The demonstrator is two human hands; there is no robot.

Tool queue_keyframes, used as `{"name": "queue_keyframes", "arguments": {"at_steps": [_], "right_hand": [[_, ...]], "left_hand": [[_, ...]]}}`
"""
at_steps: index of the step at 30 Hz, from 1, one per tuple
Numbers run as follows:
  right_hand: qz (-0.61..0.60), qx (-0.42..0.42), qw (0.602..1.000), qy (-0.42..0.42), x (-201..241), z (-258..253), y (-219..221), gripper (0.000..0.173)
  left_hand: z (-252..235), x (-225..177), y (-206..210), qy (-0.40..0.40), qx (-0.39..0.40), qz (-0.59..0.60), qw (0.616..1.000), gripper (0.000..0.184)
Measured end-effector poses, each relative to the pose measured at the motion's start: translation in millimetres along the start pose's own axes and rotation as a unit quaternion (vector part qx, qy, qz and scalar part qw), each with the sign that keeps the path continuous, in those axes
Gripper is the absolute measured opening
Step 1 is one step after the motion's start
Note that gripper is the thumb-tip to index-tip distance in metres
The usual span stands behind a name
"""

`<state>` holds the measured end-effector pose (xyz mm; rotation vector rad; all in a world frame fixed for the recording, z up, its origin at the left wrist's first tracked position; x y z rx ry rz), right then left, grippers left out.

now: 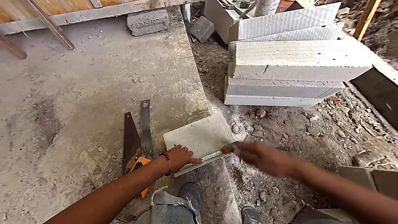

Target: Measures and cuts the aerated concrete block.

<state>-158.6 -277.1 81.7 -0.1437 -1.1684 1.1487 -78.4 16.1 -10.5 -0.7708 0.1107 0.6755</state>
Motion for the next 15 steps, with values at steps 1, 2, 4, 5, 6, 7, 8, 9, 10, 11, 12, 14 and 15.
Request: {"name": "queue_keyframes", "arguments": {"at_steps": [1, 2, 4, 5, 6, 7, 8, 9, 10, 11, 12, 14, 15], "right_hand": [[-0.033, 0.033, 0.999, 0.0, -8, -1, 32, 0.046], [-0.056, 0.046, 0.997, -0.005, -18, -5, 66, 0.051], [-0.098, 0.016, 0.995, -0.014, -35, -16, 128, 0.057], [-0.127, -0.011, 0.992, -0.016, -40, -22, 154, 0.059], [-0.158, -0.04, 0.987, -0.014, -41, -28, 175, 0.06], [-0.192, -0.064, 0.979, -0.013, -39, -33, 190, 0.06], [-0.223, -0.09, 0.97, -0.014, -35, -38, 202, 0.058], [-0.251, -0.113, 0.961, -0.014, -32, -43, 209, 0.055], [-0.273, -0.132, 0.953, -0.011, -28, -48, 214, 0.054], [-0.288, -0.145, 0.947, -0.004, -25, -51, 217, 0.053], [-0.297, -0.155, 0.942, 0.007, -24, -53, 217, 0.052], [-0.313, -0.162, 0.935, 0.034, -25, -54, 215, 0.051], [-0.319, -0.16, 0.933, 0.045, -25, -54, 214, 0.051]], "left_hand": [[1, 0, -1, 0.0, -0.001, 0.001, 1.0, 0.113], [1, -1, -1, 0.0, -0.003, 0.001, 1.0, 0.113], [2, -1, 1, -0.001, -0.01, -0.002, 1.0, 0.111], [2, 0, 2, 0.0, -0.013, -0.004, 1.0, 0.11], [1, 0, 3, 0.001, -0.014, -0.007, 1.0, 0.11], [1, 0, 2, 0.001, -0.013, -0.009, 1.0, 0.11], [1, -1, 2, 0.0, -0.01, -0.012, 1.0, 0.11], [1, -2, 2, -0.001, -0.01, -0.014, 1.0, 0.109], [1, -1, 2, -0.002, -0.012, -0.015, 1.0, 0.108], [1, -1, 3, -0.001, -0.014, -0.015, 1.0, 0.107], [1, -1, 4, 0.0, -0.017, -0.017, 1.0, 0.107], [1, -1, 3, -0.002, -0.016, -0.019, 1.0, 0.108], [1, -1, 3, -0.003, -0.015, -0.017, 1.0, 0.109]]}}
Point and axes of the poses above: each hand's wrist, its own z-axis away from the middle knuckle, its own y-axis out of the palm, x = y × z, the point moved 2 cm from there along -z, towards the middle knuckle, and after that the axes turned 9 degrees about z, right-handed, at the moved point
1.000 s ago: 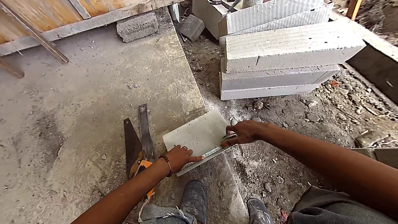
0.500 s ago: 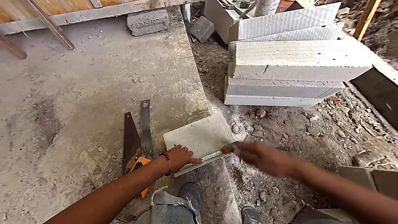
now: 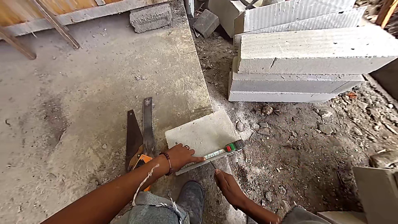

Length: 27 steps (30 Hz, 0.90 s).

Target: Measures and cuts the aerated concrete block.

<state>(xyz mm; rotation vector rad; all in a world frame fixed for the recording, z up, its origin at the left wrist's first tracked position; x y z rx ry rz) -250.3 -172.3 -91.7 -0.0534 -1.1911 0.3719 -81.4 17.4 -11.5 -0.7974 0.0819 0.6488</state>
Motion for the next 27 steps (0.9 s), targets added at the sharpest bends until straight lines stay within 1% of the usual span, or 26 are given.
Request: {"name": "queue_keyframes", "arguments": {"at_steps": [5, 8, 12, 17, 22, 27], "right_hand": [[-0.025, 0.005, 1.0, 0.008, 0.7, 0.1, 1.0, 0.05], [-0.019, 0.001, 1.0, 0.0, -0.1, -1.1, 4.3, 0.05], [-0.009, -0.011, 1.0, 0.001, 1.3, -2.0, 6.0, 0.049], [-0.007, -0.021, 1.0, 0.007, 0.8, -2.3, 7.3, 0.049], [-0.002, -0.023, 1.0, 0.008, 0.0, -3.2, 9.1, 0.049], [0.022, -0.017, 0.999, 0.028, 0.1, -8.4, 7.1, 0.05]], "left_hand": [[-1.0, -0.4, 0.2, -0.005, 0.008, 0.003, 1.0, 0.112], [-1.0, 0.2, 1.9, -0.002, 0.001, 0.003, 1.0, 0.111], [-1.4, 0.7, 3.0, 0.0, -0.005, -0.001, 1.0, 0.114], [0.5, -1.8, 0.7, 0.0, -0.002, -0.011, 1.0, 0.108], [-1.5, 0.1, 3.1, 0.001, -0.004, -0.018, 1.0, 0.111], [0.4, -1.1, 1.5, 0.001, -0.013, -0.012, 1.0, 0.111]]}}
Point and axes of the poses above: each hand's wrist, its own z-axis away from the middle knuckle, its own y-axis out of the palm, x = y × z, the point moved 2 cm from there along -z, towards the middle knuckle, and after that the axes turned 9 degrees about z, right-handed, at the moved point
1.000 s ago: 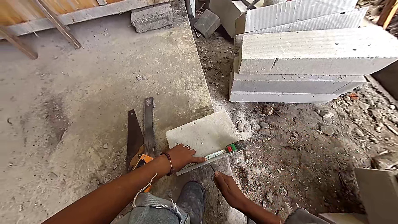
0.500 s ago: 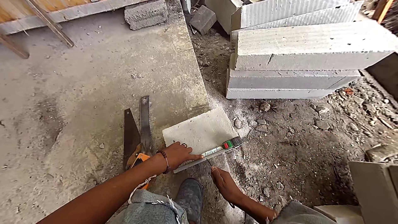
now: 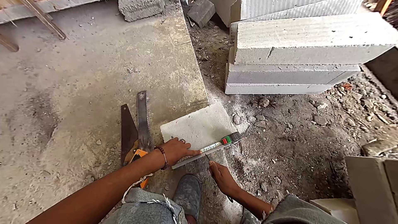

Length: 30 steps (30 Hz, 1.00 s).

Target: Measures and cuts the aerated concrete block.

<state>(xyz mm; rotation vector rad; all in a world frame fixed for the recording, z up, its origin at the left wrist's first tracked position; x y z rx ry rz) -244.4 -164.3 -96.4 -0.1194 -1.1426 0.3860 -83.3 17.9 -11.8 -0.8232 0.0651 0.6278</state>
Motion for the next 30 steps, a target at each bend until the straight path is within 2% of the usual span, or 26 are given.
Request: {"name": "queue_keyframes", "arguments": {"at_steps": [9, 13, 18, 22, 30], "right_hand": [[0.015, 0.009, 1.0, 0.012, 3, -4, 3, 0.05], [0.018, 0.008, 1.0, 0.015, 2, -5, 2, 0.051], [0.027, 0.006, 1.0, 0.013, 2, -6, 2, 0.051], [0.039, 0.006, 0.999, 0.015, 3, -6, 2, 0.051], [0.109, 0.004, 0.994, 0.031, 9, -5, 1, 0.052]], "left_hand": [[-2, 0, 0, 0.0, 0.009, -0.001, 1.0, 0.11], [-4, 5, 9, 0.013, -0.034, -0.015, 0.999, 0.11], [-3, 1, -1, -0.004, 0.017, 0.001, 1.0, 0.109], [-4, 3, 4, 0.005, -0.005, -0.009, 1.0, 0.11], [-3, 2, 3, 0.006, 0.003, -0.014, 1.0, 0.107]]}}
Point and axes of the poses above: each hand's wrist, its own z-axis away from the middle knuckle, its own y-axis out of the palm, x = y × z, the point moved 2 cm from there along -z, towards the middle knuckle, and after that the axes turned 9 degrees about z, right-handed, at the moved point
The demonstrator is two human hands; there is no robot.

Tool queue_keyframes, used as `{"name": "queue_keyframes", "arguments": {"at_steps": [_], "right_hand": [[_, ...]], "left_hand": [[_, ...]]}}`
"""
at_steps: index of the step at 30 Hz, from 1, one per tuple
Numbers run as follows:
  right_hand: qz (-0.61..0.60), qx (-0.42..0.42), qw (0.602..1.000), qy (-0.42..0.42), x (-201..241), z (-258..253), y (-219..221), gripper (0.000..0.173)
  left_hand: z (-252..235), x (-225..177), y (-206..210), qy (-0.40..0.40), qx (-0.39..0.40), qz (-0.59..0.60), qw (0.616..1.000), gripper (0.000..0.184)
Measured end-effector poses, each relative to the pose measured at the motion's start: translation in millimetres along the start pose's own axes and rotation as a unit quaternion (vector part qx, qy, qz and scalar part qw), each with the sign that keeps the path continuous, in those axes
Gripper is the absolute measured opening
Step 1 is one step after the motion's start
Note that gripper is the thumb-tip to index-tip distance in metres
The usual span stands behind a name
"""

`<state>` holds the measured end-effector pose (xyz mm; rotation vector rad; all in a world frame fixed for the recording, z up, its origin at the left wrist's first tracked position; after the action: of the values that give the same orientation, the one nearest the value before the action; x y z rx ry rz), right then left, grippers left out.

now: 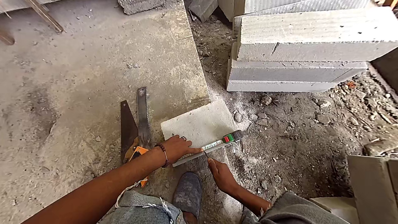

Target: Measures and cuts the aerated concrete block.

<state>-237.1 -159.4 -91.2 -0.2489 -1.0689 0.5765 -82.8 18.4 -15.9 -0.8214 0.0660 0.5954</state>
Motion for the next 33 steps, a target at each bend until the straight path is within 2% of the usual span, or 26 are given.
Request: {"name": "queue_keyframes", "arguments": {"at_steps": [9, 16, 21, 24, 26, 28, 29, 31, 33], "right_hand": [[-0.001, -0.002, 1.0, -0.003, -1, -1, 2, 0.053], [0.015, 0.025, 0.999, 0.014, -1, 1, -1, 0.057], [0.035, 0.113, 0.991, 0.057, -28, 30, 10, 0.064], [0.02, 0.049, 0.998, 0.015, -22, 35, -7, 0.061], [0.012, -0.072, 0.995, -0.065, -12, 31, -26, 0.054], [0.055, -0.216, 0.966, -0.133, -6, 24, -56, 0.046], [0.095, -0.271, 0.948, -0.139, -3, 21, -73, 0.045], [0.174, -0.305, 0.93, -0.11, -1, 12, -104, 0.058], [0.233, -0.247, 0.939, -0.063, 0, -1, -130, 0.078]], "left_hand": [[1, -1, -2, -0.001, -0.004, 0.001, 1.0, 0.107], [-2, 6, 8, 0.011, -0.045, -0.01, 0.999, 0.111], [1, 1, 0, -0.008, -0.014, 0.002, 1.0, 0.108], [-1, 1, 4, -0.004, -0.027, 0.002, 1.0, 0.109], [1, -1, 4, -0.004, -0.027, 0.002, 1.0, 0.109], [4, -3, -1, -0.016, -0.01, 0.015, 1.0, 0.11], [6, -3, -1, -0.018, -0.011, 0.021, 1.0, 0.11], [10, -5, 2, -0.023, -0.023, 0.031, 0.999, 0.11], [16, -7, 5, -0.038, -0.037, 0.044, 0.998, 0.11]]}}
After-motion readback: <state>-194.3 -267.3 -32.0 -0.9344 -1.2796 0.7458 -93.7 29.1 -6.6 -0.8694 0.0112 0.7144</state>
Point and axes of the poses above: each hand's wrist, its own z-axis away from the middle knuckle, its own y-axis out of the palm, x = y × z, the point moved 2 cm from there along -z, towards the middle knuckle, and after that the axes turned 9 degrees about z, right-handed, at the moved point
